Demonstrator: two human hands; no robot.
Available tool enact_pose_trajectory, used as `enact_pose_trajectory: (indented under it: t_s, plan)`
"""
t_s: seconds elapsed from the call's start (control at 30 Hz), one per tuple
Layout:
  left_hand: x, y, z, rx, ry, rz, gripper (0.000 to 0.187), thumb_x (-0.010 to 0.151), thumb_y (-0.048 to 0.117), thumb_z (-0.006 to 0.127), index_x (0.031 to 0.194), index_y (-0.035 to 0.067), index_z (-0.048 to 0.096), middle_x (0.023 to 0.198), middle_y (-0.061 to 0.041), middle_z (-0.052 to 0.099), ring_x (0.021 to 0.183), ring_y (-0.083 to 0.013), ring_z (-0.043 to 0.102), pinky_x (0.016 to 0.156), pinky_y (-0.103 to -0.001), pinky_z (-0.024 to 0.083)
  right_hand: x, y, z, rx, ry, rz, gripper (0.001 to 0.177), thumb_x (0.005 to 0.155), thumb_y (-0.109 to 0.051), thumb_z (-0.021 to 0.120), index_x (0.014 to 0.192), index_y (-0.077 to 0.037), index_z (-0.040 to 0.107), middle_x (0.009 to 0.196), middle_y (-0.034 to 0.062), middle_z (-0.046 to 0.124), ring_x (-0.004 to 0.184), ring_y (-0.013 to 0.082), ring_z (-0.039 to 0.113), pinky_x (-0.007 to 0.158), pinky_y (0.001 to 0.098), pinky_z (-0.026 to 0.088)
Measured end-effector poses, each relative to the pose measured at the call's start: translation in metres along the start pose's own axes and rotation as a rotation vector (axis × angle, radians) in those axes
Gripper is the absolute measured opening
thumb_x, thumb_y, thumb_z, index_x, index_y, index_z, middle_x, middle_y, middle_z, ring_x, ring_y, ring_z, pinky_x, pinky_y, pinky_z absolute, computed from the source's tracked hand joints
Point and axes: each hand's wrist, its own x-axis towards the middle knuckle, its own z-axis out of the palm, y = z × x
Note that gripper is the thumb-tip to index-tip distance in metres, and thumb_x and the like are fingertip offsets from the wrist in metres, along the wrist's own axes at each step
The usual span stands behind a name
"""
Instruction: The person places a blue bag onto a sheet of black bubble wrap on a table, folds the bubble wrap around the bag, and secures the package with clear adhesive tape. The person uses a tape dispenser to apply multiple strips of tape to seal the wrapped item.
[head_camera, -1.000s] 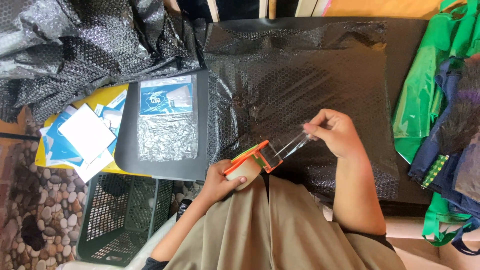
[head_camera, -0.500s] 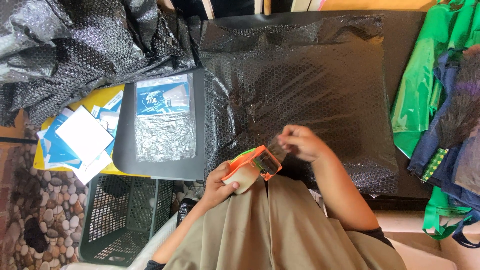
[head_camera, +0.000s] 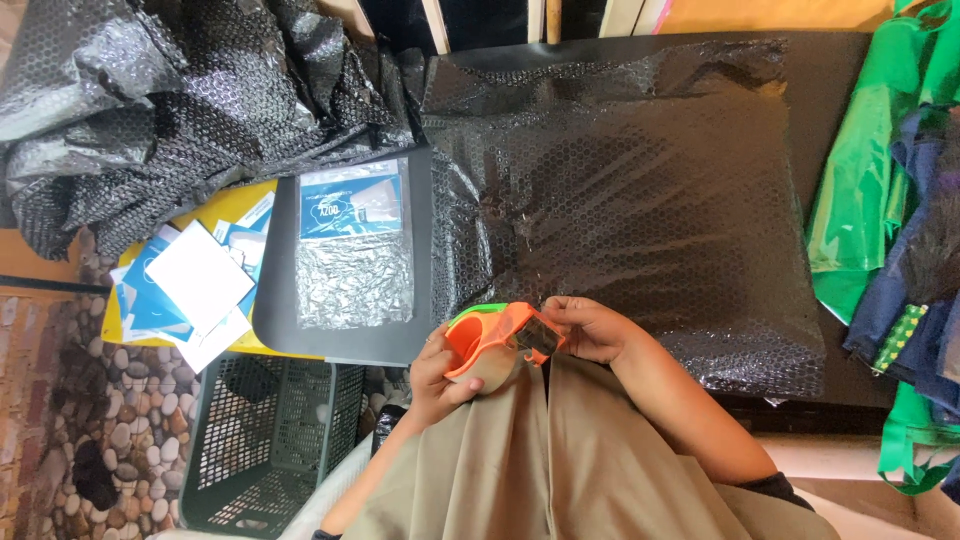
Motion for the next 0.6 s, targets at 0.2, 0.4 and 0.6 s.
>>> enact_pose_trajectory:
  t_s: [0.2,0.4,0.6]
  plan:
    - [-0.002,0.003,-0.026,0.142,0.060,-0.018,0.053,0.081,0.046,0.087,0.066,0.003,0.061,0.072,-0.012,0.056,0.085,-0.0401,0.067,0.096,-0.057,0.049,-0.005,0.007,0.013,-0.054,0.289,-0.069,0.023,0.094,-0.009,0.075,0.078,-0.006,0.058,0.067,0.0063,0.057,0.060,0.0104,0.059,0.052,0.0183,0.044]
    - [0.022,-0.008,-0.129,0.560,0.210,0.122,0.055,0.092,0.056,0.072,0.073,0.005,0.063,0.092,-0.016,0.063,0.089,-0.0318,0.063,0.097,-0.048,0.048,-0.011,0.005,-0.003,-0.248,0.505,-0.379,0.015,0.093,-0.004,0.074,0.085,-0.007,0.062,0.071,0.0079,0.061,0.063,0.0120,0.059,0.055,0.0170,0.045]
    - [-0.011,-0.124,-0.217,1.169,0.204,0.150,0.051,0.074,0.036,0.099,0.067,0.007,0.057,0.073,-0.009,0.054,0.075,-0.0313,0.064,0.106,-0.050,0.049,0.018,-0.022,-0.030,-0.041,0.488,-0.689,0.009,0.100,-0.008,0.069,0.094,-0.014,0.065,0.082,0.0107,0.063,0.066,0.0121,0.058,0.059,0.0165,0.043]
